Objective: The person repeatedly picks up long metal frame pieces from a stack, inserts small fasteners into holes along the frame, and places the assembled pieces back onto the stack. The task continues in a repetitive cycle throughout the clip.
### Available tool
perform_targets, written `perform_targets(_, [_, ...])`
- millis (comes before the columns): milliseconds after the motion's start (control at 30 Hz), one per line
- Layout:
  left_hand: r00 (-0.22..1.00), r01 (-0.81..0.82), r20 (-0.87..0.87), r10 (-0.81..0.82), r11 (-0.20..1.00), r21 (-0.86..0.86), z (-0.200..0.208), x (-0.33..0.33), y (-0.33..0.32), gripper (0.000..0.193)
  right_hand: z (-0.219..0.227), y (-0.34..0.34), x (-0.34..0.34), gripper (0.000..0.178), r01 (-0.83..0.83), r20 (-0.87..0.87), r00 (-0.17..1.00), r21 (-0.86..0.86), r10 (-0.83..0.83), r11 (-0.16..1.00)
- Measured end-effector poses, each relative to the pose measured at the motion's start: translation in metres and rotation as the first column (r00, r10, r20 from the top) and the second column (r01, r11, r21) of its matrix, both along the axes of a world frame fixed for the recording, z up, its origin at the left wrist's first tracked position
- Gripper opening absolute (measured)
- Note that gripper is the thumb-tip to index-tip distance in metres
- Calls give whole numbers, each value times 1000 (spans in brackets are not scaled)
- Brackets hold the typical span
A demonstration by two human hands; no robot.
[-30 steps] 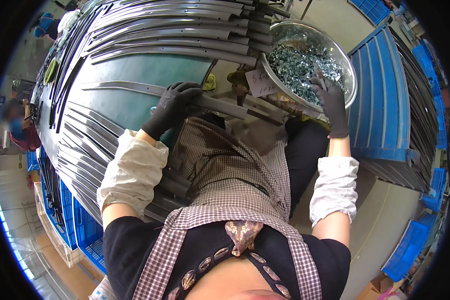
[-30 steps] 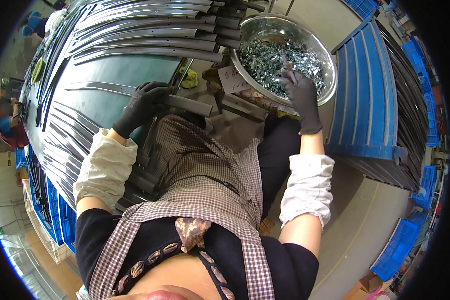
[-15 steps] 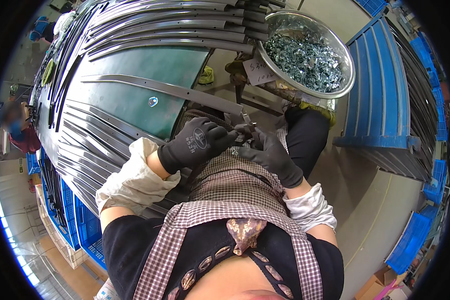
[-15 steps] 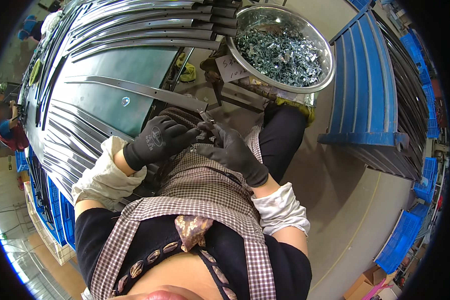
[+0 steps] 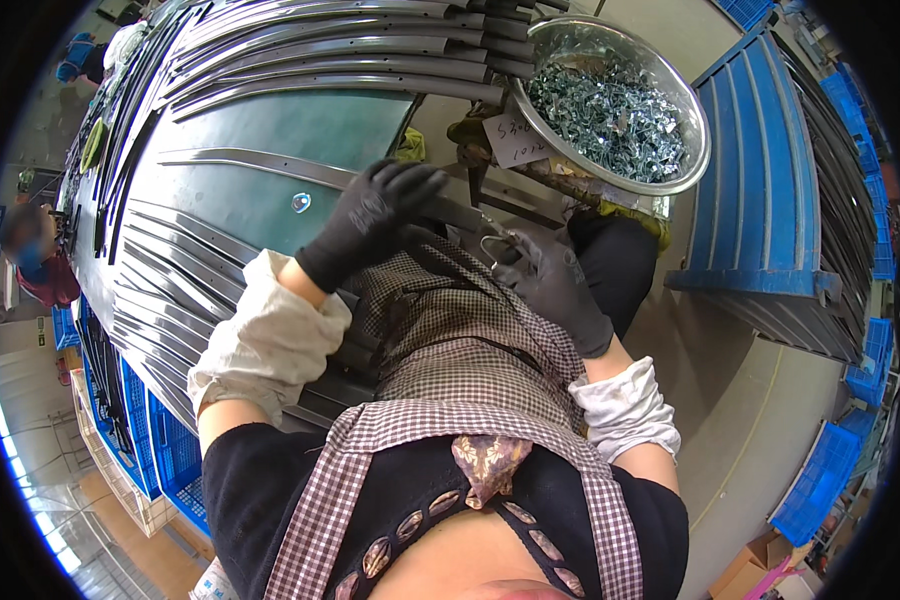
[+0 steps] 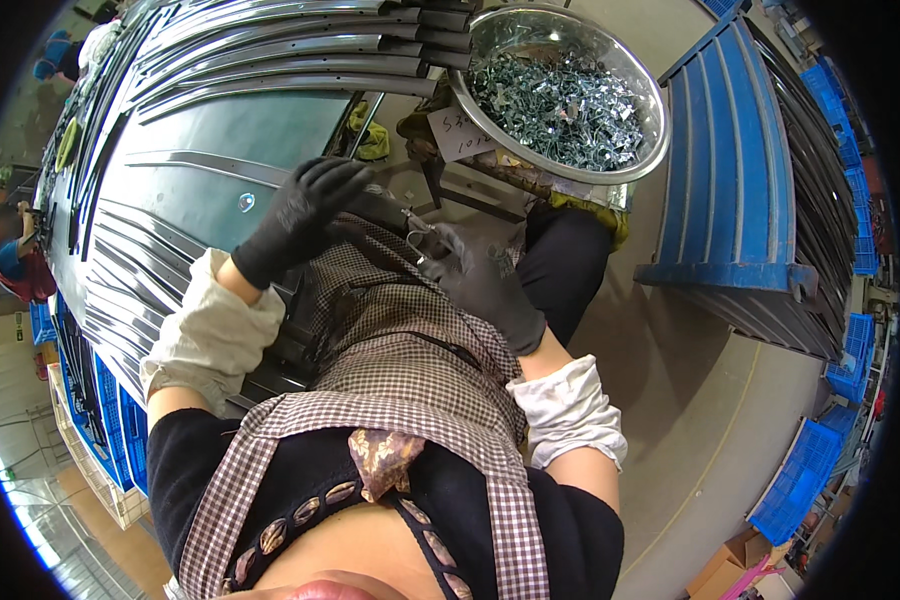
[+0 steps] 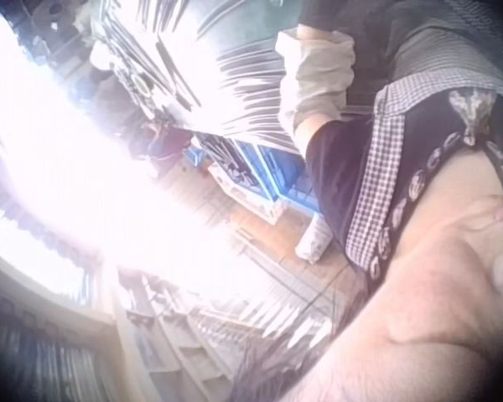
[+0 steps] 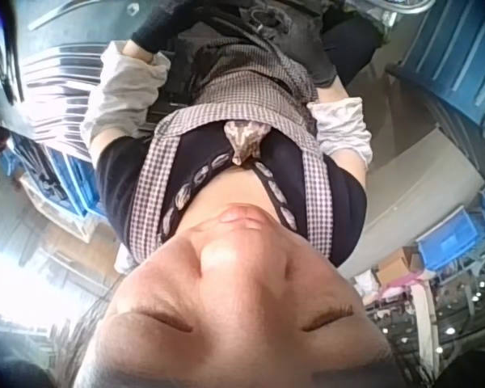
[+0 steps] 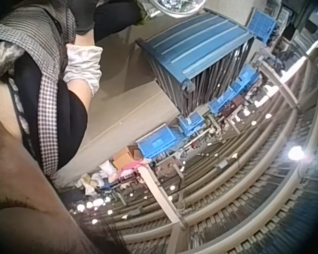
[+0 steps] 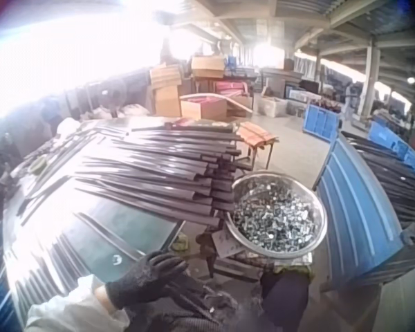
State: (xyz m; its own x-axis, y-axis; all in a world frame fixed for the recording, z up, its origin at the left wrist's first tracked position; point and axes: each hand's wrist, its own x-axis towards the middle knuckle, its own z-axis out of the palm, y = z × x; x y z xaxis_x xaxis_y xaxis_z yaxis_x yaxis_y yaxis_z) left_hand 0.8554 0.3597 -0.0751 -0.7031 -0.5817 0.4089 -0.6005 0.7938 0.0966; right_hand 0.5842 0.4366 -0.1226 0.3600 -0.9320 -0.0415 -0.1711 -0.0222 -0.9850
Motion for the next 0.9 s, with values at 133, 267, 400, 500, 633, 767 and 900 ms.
perform_targets(133, [1000, -15, -6, 18, 948, 318, -23, 21, -9, 50, 14, -23, 2, 45, -92, -300, 954, -308, -5, 947])
perform_targets(267, [1000, 9, -11, -5, 920, 393, -25, 17, -9, 45, 1, -35, 5, 38, -163, -396, 918, -421, -19, 893])
perform_targets(400, [999, 38, -44, -24, 937, 348, -27, 15, -10, 39, -7, -59, 7, 29, -170, -214, 970, -263, 115, 950])
perform_targets(500, [998, 34, -61, -16, 948, 316, -26, 15, -9, 39, -2, -59, 8, 23, -175, -226, 963, -112, 147, 978])
perform_targets(633, [999, 8, -49, 9, 945, 326, -34, 20, -12, 41, -8, -44, 4, 15, -93, -346, 934, -485, -93, 869])
perform_targets(767, [998, -10, -51, 26, 952, 305, -35, 18, -12, 43, -20, -20, -26, 13, -70, -358, 929, -417, -93, 906])
perform_targets(900, [997, -12, -63, 34, 943, 331, -31, 17, -12, 43, -15, -15, -21, 12, -99, -422, 902, -411, -93, 906])
